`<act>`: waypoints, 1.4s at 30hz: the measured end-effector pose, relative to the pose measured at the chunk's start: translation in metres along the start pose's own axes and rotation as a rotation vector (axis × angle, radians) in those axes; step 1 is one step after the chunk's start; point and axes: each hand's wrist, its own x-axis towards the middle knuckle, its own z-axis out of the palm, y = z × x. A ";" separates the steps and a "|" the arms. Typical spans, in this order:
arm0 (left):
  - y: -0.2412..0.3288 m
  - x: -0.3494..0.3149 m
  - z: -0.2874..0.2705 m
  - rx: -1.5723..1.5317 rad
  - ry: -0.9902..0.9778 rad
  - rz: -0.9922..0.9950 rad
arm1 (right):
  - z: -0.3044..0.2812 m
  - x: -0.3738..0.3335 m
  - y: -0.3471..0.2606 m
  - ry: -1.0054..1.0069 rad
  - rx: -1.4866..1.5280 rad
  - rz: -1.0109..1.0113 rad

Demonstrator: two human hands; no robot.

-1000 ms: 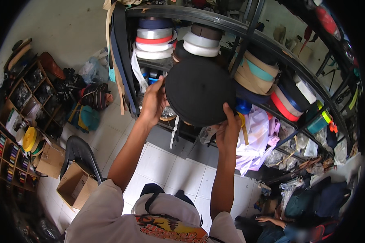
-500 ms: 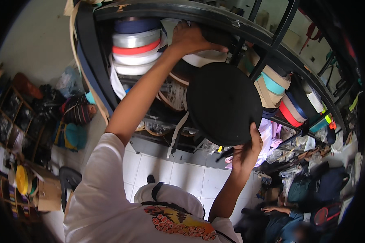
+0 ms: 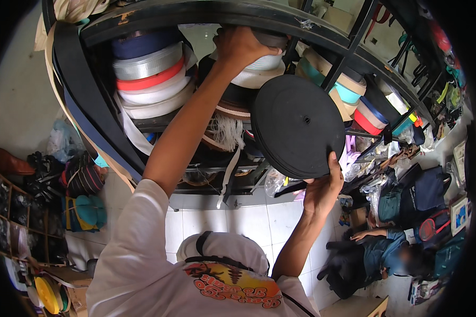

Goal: The person picks up spools of ribbon from a stool and places them onto the shelves of a storage cabinet to organize them.

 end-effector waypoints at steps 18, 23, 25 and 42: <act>-0.006 -0.008 -0.012 -0.218 0.351 -0.082 | 0.019 0.012 0.006 -0.030 0.004 -0.007; -0.020 -0.002 -0.026 -0.460 0.142 0.053 | 0.045 0.031 0.000 -0.075 0.049 -0.049; -0.023 0.000 -0.029 -0.674 0.065 0.017 | 0.057 0.042 0.000 -0.092 0.054 -0.075; -0.003 0.017 -0.020 -0.514 -0.015 0.129 | 0.146 0.150 0.020 -0.051 -0.172 -0.220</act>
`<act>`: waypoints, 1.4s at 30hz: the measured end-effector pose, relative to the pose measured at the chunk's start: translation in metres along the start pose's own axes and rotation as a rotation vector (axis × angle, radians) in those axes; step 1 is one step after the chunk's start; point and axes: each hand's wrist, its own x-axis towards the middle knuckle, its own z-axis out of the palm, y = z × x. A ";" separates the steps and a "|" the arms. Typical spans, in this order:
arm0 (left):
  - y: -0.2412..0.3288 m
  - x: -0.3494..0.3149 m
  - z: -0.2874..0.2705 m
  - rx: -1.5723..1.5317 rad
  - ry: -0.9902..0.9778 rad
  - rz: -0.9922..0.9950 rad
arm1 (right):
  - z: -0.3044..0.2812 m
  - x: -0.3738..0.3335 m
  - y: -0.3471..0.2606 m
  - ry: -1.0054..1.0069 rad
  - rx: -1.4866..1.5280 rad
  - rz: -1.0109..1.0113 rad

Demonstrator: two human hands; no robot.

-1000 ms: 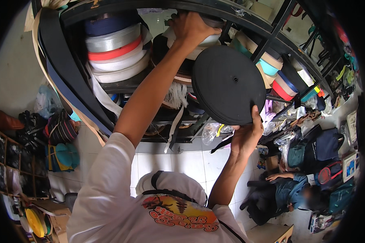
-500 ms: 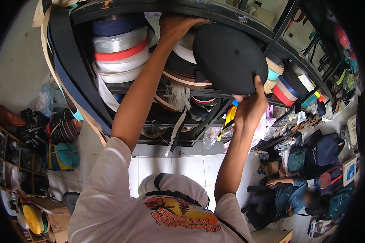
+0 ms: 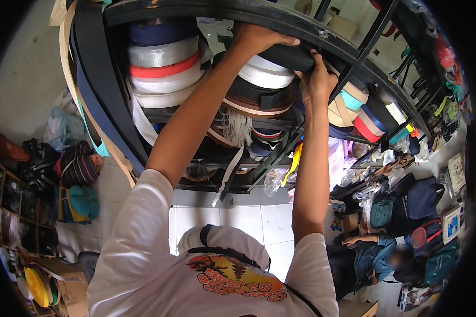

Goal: The person picks up spools of ribbon from a stool and places them onto the shelves of a storage cabinet to organize them.

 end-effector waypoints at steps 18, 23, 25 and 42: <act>-0.022 -0.005 -0.006 -0.029 -0.050 0.003 | 0.019 0.038 0.049 0.269 -0.442 0.017; -0.025 0.004 -0.003 -0.035 -0.142 -0.100 | 0.026 0.072 0.066 0.251 -0.452 0.053; -0.039 0.007 -0.008 0.035 -0.132 -0.092 | 0.034 0.080 0.082 0.210 -0.436 0.057; -0.034 -0.011 -0.005 0.140 -0.027 -0.119 | -0.050 0.044 0.044 -0.203 -0.233 0.378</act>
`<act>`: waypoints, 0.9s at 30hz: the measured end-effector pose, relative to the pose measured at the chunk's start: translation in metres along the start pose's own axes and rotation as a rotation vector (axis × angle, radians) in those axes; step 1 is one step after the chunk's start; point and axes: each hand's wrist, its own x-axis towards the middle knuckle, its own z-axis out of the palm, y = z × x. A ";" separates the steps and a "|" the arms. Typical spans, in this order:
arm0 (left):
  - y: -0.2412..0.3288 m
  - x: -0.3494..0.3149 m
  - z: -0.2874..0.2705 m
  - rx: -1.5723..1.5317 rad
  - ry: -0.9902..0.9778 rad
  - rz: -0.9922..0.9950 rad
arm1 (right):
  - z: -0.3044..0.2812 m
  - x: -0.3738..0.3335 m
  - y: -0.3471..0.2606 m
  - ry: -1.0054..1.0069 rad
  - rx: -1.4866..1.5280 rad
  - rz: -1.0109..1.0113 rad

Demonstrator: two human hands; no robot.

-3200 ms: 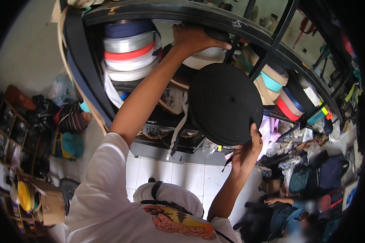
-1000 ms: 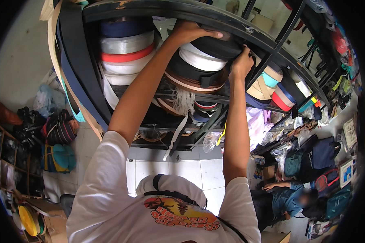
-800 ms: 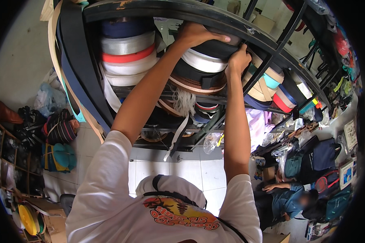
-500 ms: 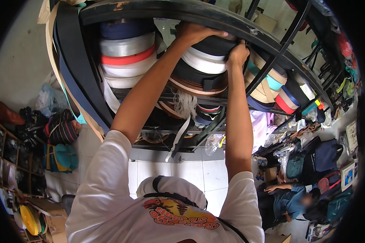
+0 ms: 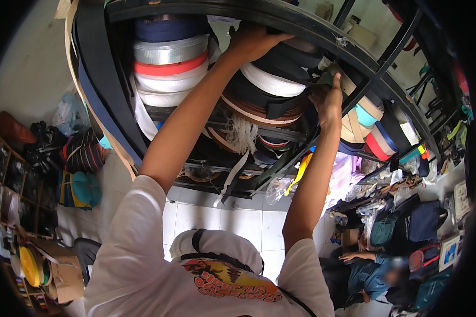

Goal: The person picks up spools of ribbon from a stool and places them onto the shelves of a storage cabinet to organize them.

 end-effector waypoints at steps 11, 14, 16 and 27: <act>0.009 -0.045 -0.004 0.170 0.205 -0.116 | -0.039 -0.079 0.029 -0.244 -0.271 -0.084; 0.028 -0.074 0.000 0.065 0.329 -0.211 | -0.054 -0.082 0.029 -0.313 -0.491 -0.014; 0.035 -0.089 0.000 0.084 0.343 -0.264 | -0.053 -0.083 0.036 -0.326 -0.521 -0.069; 0.109 -0.254 -0.016 0.189 0.320 -0.572 | -0.038 -0.124 0.085 -0.715 -0.483 -0.112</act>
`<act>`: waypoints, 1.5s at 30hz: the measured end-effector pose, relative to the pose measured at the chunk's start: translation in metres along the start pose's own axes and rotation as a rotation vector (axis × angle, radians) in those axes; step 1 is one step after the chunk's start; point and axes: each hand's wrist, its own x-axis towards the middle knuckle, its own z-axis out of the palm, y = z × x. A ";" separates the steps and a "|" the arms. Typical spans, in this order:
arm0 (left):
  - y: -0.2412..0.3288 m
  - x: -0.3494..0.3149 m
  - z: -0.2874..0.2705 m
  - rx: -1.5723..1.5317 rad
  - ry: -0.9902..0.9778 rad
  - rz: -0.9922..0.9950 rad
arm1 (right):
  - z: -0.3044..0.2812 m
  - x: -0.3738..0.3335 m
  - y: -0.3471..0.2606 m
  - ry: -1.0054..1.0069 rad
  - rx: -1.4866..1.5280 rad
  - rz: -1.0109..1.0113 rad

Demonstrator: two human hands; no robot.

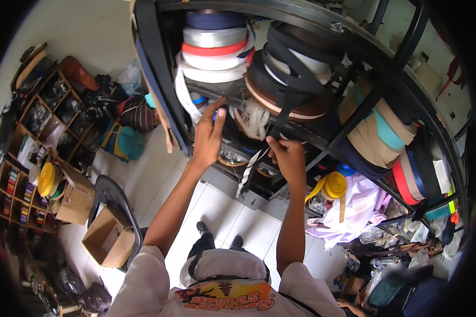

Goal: The person picks up spools of ribbon from a stool and places them onto the shelves of a storage cabinet to organize them.

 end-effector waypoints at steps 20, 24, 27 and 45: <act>-0.021 -0.559 -0.426 0.219 0.748 -0.715 | 0.462 -0.427 -0.080 -1.493 -0.068 -0.176; -0.012 -0.651 -0.502 0.240 0.895 -0.724 | 0.533 -0.521 -0.092 -1.609 -0.045 -0.230; 0.010 -0.660 -0.552 0.308 0.822 -0.784 | 0.563 -0.549 -0.106 -1.611 -0.056 -0.240; -0.018 -0.766 -0.882 0.142 0.553 -0.811 | 0.828 -0.659 -0.175 -1.307 0.057 -0.027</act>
